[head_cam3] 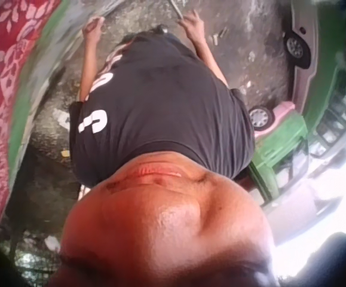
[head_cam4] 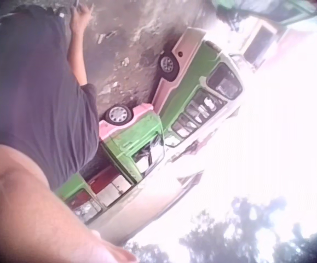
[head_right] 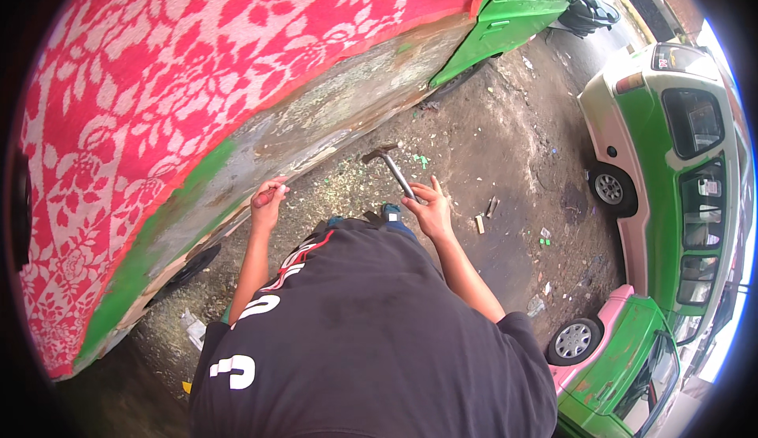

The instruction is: The person uses a hammer and a red-handled punch to repeatedly strike a green vehicle panel along its lower edge. The person moves along the panel, striking different spots to flatten or adjust the metal surface.

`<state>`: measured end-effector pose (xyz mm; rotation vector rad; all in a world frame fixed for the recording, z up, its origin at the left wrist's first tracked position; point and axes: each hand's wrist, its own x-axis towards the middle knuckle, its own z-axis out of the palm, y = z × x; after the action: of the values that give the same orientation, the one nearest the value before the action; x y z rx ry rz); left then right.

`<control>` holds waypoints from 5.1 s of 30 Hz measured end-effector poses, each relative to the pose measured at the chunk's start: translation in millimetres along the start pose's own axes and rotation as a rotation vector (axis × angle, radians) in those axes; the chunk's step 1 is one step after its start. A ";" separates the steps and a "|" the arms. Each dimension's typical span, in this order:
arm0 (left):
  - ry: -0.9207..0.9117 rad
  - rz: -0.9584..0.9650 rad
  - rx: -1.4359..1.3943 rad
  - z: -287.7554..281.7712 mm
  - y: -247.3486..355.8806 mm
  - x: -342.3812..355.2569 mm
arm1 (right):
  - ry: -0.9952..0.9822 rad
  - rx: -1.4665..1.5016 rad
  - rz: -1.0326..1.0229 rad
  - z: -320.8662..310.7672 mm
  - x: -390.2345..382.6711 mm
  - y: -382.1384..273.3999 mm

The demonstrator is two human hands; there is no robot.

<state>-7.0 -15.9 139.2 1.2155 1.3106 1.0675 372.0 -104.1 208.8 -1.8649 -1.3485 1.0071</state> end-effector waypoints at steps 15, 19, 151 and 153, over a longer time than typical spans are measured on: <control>0.230 0.131 0.303 108.9 -6.1 -80.6 | -0.260 0.039 0.077 -96.1 77.3 46.9; 0.248 0.015 0.129 121.7 -28.9 -70.6 | -0.166 0.196 0.087 -105.3 78.6 78.8; -0.424 0.360 1.147 667.1 -156.0 391.9 | 0.115 1.045 0.582 -217.9 392.8 375.1; -0.424 0.335 1.144 671.5 -152.8 391.2 | 0.282 1.143 0.510 -232.1 391.2 378.4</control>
<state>652.9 338.6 -118.2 2.4044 1.4034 0.1295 827.2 150.4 -70.6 -1.3259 0.0067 1.2944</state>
